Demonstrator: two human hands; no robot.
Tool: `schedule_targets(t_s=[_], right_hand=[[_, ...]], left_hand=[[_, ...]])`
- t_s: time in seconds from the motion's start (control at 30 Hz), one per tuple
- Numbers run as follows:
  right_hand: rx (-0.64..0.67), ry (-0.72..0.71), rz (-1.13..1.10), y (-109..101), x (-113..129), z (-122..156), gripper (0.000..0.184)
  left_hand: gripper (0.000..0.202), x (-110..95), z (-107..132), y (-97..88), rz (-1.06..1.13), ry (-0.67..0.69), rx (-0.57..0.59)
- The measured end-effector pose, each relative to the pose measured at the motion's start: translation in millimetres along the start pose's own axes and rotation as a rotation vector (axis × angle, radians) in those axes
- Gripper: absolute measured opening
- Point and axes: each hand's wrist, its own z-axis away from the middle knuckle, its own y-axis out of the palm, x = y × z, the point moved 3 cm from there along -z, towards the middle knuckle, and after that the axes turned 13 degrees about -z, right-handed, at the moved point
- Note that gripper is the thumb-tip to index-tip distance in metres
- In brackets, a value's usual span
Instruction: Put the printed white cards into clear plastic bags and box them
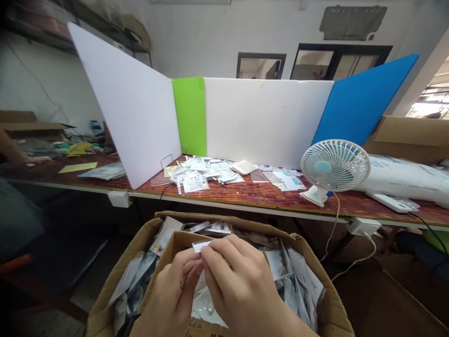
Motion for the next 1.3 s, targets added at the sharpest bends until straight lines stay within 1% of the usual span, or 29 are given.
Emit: schedule_targets(t_s=[0.07, 0.1, 0.17, 0.23, 0.33, 0.4, 0.47, 0.5, 0.53, 0.57, 0.6, 0.67, 0.7, 0.73, 0.77, 0.8, 0.83, 0.87, 0.9, 0.93, 0.97, 1.0, 1.03, 1.1, 1.13, 1.2, 1.23, 1.3], right_hand=[[0.038, -0.001, 0.001, -1, 2, 0, 0.016], [0.05, 0.005, 0.006, -1, 2, 0, 0.016], [0.076, 0.044, 0.003, -1, 1, 1, 0.015], [0.095, 0.098, -0.04, -1, -2, 2, 0.015], [0.127, 0.168, -0.112, 2, -6, 7, 0.016], [0.143, 0.178, -0.093, 7, -7, 10, 0.017], [0.125, 0.164, -0.042, 14, -6, 14, 0.019], [0.091, 0.173, -0.032, 16, -6, 16, 0.02], [0.04, 0.217, -0.053, 18, -9, 18, 0.019], [-0.027, 0.308, -0.117, 19, -14, 20, 0.018], [-0.116, 0.438, -0.222, 18, -22, 24, 0.016], [-0.365, 0.713, -0.474, 14, -41, 39, 0.013], [-0.516, 0.81, -0.565, 12, -50, 49, 0.013], [-0.661, 0.863, -0.606, 10, -58, 61, 0.014], [-0.778, 0.878, -0.58, 9, -64, 73, 0.014], [-0.826, 0.88, -0.502, 10, -68, 85, 0.015], [-0.786, 0.883, -0.396, 15, -70, 97, 0.016], [-0.669, 0.886, -0.289, 24, -70, 107, 0.016], [-0.498, 0.881, -0.204, 37, -70, 116, 0.017], [-0.316, 0.872, -0.161, 52, -69, 124, 0.016], [-0.182, 0.871, -0.155, 66, -67, 132, 0.016], [-0.079, 0.877, -0.166, 80, -66, 139, 0.016], [-0.025, 0.897, -0.187, 90, -65, 144, 0.02], [0.003, 0.955, -0.208, 101, -63, 148, 0.032], [0.006, 0.982, -0.223, 102, -63, 146, 0.037], [0.006, 1.012, -0.274, 99, -59, 138, 0.044], [0.004, 1.022, -0.337, 95, -56, 132, 0.045], [-0.032, 1.069, -0.599, 88, -47, 121, 0.043]], left_hand=[[0.034, -5, 0, -4.0, -0.052, 0.073, -0.007], [0.035, -8, -1, -5.4, -0.053, 0.131, -0.005], [0.039, -10, -2, -7.0, -0.039, 0.237, 0.011], [0.04, -8, -3, -6.4, -0.033, 0.284, 0.051], [0.039, 0, -2, -1.6, -0.002, 0.265, 0.144], [0.038, 4, 0, 3.2, 0.03, 0.236, 0.204], [0.038, 7, 3, 8.1, 0.05, 0.214, 0.244], [0.037, 8, 4, 10.2, 0.063, 0.207, 0.257], [0.035, 10, 5, 11.6, 0.085, 0.198, 0.262], [0.032, 13, 5, 12.1, 0.12, 0.171, 0.256], [0.029, 17, 5, 11.7, 0.172, 0.121, 0.239], [0.022, 32, 5, 8.9, 0.336, -0.05, 0.18], [0.021, 42, 6, 6.9, 0.442, -0.155, 0.143], [0.022, 54, 6, 4.9, 0.553, -0.26, 0.107], [0.024, 65, 7, 3.0, 0.657, -0.352, 0.072], [0.026, 76, 9, 1.2, 0.748, -0.424, 0.037], [0.028, 85, 10, -0.4, 0.818, -0.48, 0.002], [0.03, 93, 11, -1.8, 0.866, -0.52, -0.029], [0.032, 100, 13, -2.5, 0.898, -0.547, -0.053], [0.033, 104, 14, -2.5, 0.922, -0.564, -0.064], [0.033, 105, 15, -1.8, 0.941, -0.574, -0.066], [0.034, 105, 16, -0.4, 0.957, -0.582, -0.058], [0.033, 104, 18, 1.6, 0.971, -0.59, -0.049], [0.03, 99, 21, 6.3, 0.989, -0.607, -0.036], [0.028, 95, 23, 9.2, 0.993, -0.618, -0.027], [0.025, 88, 28, 15.7, 0.995, -0.633, 0.001], [0.024, 84, 31, 19.3, 0.997, -0.637, 0.02], [0.022, 76, 36, 26.5, 1.011, -0.644, 0.07]])
